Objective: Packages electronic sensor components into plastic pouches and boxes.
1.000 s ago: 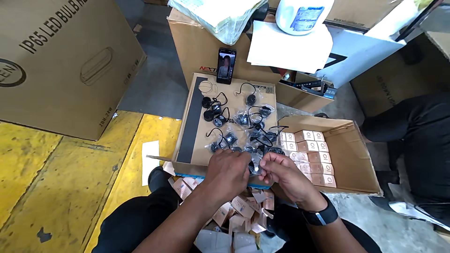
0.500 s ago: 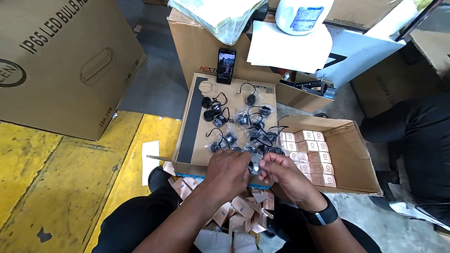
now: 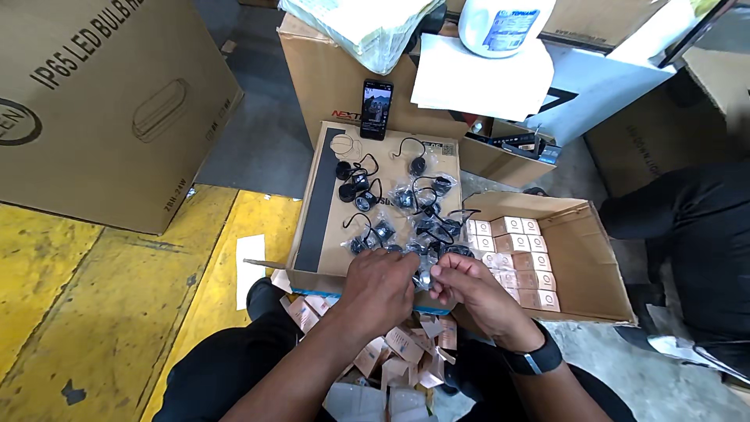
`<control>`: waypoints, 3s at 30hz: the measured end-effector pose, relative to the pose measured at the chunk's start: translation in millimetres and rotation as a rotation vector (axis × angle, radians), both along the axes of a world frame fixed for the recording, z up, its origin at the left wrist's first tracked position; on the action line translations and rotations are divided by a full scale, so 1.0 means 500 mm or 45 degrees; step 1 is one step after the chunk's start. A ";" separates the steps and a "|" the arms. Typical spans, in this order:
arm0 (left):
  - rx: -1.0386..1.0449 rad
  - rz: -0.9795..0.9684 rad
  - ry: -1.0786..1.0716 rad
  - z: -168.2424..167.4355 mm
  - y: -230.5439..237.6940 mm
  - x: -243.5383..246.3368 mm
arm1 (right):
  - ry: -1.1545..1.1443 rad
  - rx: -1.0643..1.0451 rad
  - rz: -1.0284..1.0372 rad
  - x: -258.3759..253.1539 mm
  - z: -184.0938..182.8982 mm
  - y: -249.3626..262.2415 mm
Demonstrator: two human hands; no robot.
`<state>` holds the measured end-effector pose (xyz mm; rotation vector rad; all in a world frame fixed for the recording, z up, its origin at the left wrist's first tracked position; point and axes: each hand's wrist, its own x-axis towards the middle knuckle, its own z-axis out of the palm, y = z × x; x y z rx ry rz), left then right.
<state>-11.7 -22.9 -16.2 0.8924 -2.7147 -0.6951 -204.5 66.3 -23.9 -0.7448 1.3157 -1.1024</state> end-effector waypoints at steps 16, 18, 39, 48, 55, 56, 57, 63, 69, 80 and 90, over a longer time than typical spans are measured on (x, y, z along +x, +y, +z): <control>-0.042 0.045 0.003 -0.003 -0.006 0.003 | 0.044 -0.020 0.016 -0.002 0.000 -0.001; -0.044 0.048 0.000 -0.003 -0.007 0.003 | 0.047 -0.017 0.015 -0.002 0.001 -0.001; 0.152 0.797 -0.040 -0.005 -0.143 0.035 | 0.033 -0.027 0.003 -0.007 0.004 0.003; 0.257 1.073 -0.410 -0.104 -0.182 0.048 | 0.002 -0.040 -0.007 -0.011 0.006 0.008; 0.352 0.943 -0.568 -0.154 -0.173 0.056 | 0.008 -0.054 -0.017 -0.015 0.010 0.012; 0.369 0.914 -0.601 -0.156 -0.172 0.056 | 0.015 -0.050 -0.015 -0.015 0.012 0.013; 0.379 0.893 -0.629 -0.156 -0.172 0.055 | 0.019 -0.049 -0.014 -0.015 0.013 0.013; 0.327 0.781 -0.640 -0.115 -0.161 0.039 | 0.075 -0.130 -0.146 -0.037 0.024 0.011; 0.466 0.257 -0.535 -0.053 -0.107 -0.003 | 0.126 -0.283 -0.513 -0.100 0.052 0.013; 0.338 -0.212 -0.689 0.002 0.015 -0.009 | 1.120 0.275 -0.485 -0.348 0.064 -0.024; 0.382 -0.196 -0.724 -0.006 0.005 -0.015 | 1.466 1.270 1.171 -0.449 -0.366 0.034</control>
